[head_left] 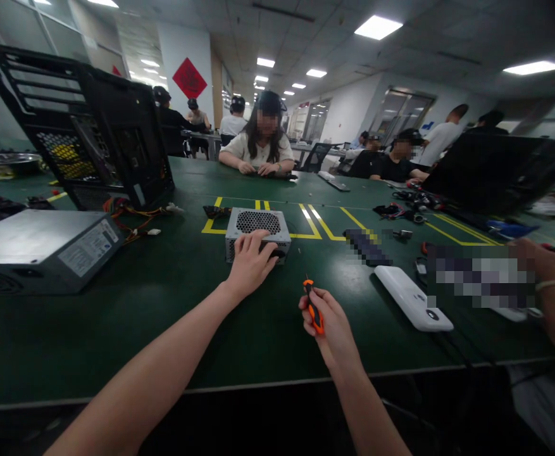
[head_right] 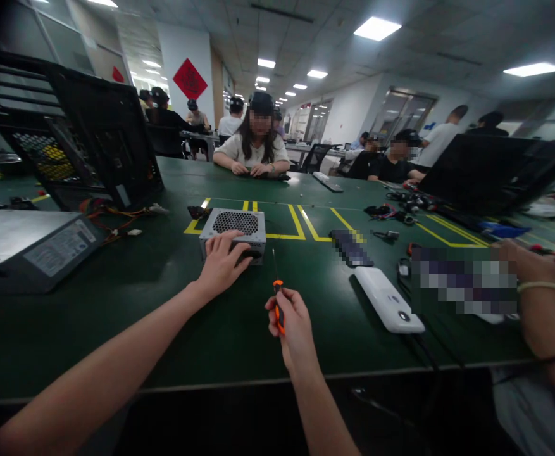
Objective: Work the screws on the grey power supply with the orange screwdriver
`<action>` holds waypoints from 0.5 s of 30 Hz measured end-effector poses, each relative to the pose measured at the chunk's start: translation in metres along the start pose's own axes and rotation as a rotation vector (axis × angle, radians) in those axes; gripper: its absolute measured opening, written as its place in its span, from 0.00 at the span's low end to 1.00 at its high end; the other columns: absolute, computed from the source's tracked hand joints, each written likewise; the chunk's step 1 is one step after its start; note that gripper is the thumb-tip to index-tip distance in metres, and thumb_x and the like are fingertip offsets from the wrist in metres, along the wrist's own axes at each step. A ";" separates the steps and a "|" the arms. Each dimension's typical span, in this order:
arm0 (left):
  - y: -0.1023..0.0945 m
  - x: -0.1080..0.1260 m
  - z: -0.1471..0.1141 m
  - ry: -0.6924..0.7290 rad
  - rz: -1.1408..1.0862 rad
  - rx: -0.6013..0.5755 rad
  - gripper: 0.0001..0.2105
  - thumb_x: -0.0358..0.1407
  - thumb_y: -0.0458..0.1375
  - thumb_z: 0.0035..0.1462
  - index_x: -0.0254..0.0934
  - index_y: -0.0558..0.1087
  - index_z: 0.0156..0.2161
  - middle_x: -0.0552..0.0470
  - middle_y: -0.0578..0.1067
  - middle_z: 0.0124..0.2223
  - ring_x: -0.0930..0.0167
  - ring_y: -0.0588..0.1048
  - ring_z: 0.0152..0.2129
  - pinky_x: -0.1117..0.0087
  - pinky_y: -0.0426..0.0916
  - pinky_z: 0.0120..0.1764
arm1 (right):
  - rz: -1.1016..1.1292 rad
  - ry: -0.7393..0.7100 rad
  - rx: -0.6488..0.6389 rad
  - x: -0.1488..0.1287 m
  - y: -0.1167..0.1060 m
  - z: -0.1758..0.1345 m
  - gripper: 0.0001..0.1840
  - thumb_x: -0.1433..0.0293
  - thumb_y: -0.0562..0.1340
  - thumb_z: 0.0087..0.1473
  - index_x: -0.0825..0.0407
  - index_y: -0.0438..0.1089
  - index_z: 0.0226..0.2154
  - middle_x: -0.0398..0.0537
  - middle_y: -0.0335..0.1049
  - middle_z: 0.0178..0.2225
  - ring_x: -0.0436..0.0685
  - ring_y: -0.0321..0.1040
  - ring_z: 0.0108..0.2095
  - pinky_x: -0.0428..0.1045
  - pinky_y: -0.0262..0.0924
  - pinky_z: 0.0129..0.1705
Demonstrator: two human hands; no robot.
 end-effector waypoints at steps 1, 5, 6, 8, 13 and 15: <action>0.000 -0.001 -0.001 -0.047 -0.062 -0.009 0.09 0.34 0.53 0.54 0.37 0.69 0.40 0.43 0.66 0.49 0.60 0.63 0.47 0.56 0.56 0.47 | 0.028 -0.006 0.014 -0.001 -0.002 -0.001 0.16 0.62 0.63 0.41 0.52 0.61 0.31 0.39 0.64 0.22 0.44 0.54 0.17 0.39 0.42 0.14; 0.035 -0.014 -0.010 -0.446 -0.588 -0.197 0.08 0.32 0.52 0.53 0.35 0.71 0.38 0.49 0.71 0.36 0.73 0.69 0.25 0.71 0.64 0.29 | 0.082 -0.014 0.019 -0.002 -0.003 -0.003 0.15 0.63 0.64 0.41 0.52 0.61 0.30 0.38 0.63 0.21 0.43 0.54 0.17 0.39 0.43 0.15; 0.051 -0.015 -0.016 -0.601 -0.772 -0.265 0.09 0.32 0.52 0.54 0.34 0.71 0.38 0.49 0.72 0.34 0.77 0.66 0.20 0.74 0.62 0.24 | 0.084 -0.017 0.015 -0.002 -0.002 -0.003 0.14 0.63 0.64 0.41 0.52 0.61 0.30 0.38 0.63 0.21 0.43 0.54 0.17 0.39 0.43 0.15; 0.080 -0.012 -0.029 -0.924 -1.134 -0.335 0.09 0.30 0.51 0.54 0.31 0.70 0.39 0.48 0.73 0.34 0.81 0.61 0.14 0.78 0.54 0.17 | 0.086 -0.021 0.008 -0.002 -0.001 -0.002 0.14 0.63 0.63 0.42 0.52 0.61 0.30 0.38 0.63 0.21 0.43 0.53 0.17 0.39 0.42 0.15; 0.103 -0.004 -0.035 -1.235 -1.493 -0.283 0.07 0.23 0.52 0.52 0.27 0.70 0.36 0.44 0.74 0.34 0.85 0.58 0.13 0.81 0.48 0.13 | 0.084 -0.023 -0.002 -0.003 -0.001 -0.003 0.14 0.63 0.63 0.42 0.52 0.60 0.30 0.38 0.63 0.21 0.43 0.53 0.16 0.39 0.41 0.14; 0.102 -0.004 -0.035 -1.235 -1.519 -0.267 0.07 0.22 0.51 0.52 0.26 0.70 0.36 0.44 0.74 0.34 0.85 0.59 0.13 0.82 0.50 0.14 | 0.075 -0.023 -0.007 -0.003 0.000 -0.003 0.14 0.62 0.63 0.43 0.52 0.60 0.31 0.38 0.63 0.21 0.43 0.53 0.17 0.39 0.42 0.15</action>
Point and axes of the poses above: each hand's wrist, its own z-axis towards the middle knuckle, its own y-axis out of the palm, x = y × z, the point moved 9 cm from there along z, towards the middle knuckle
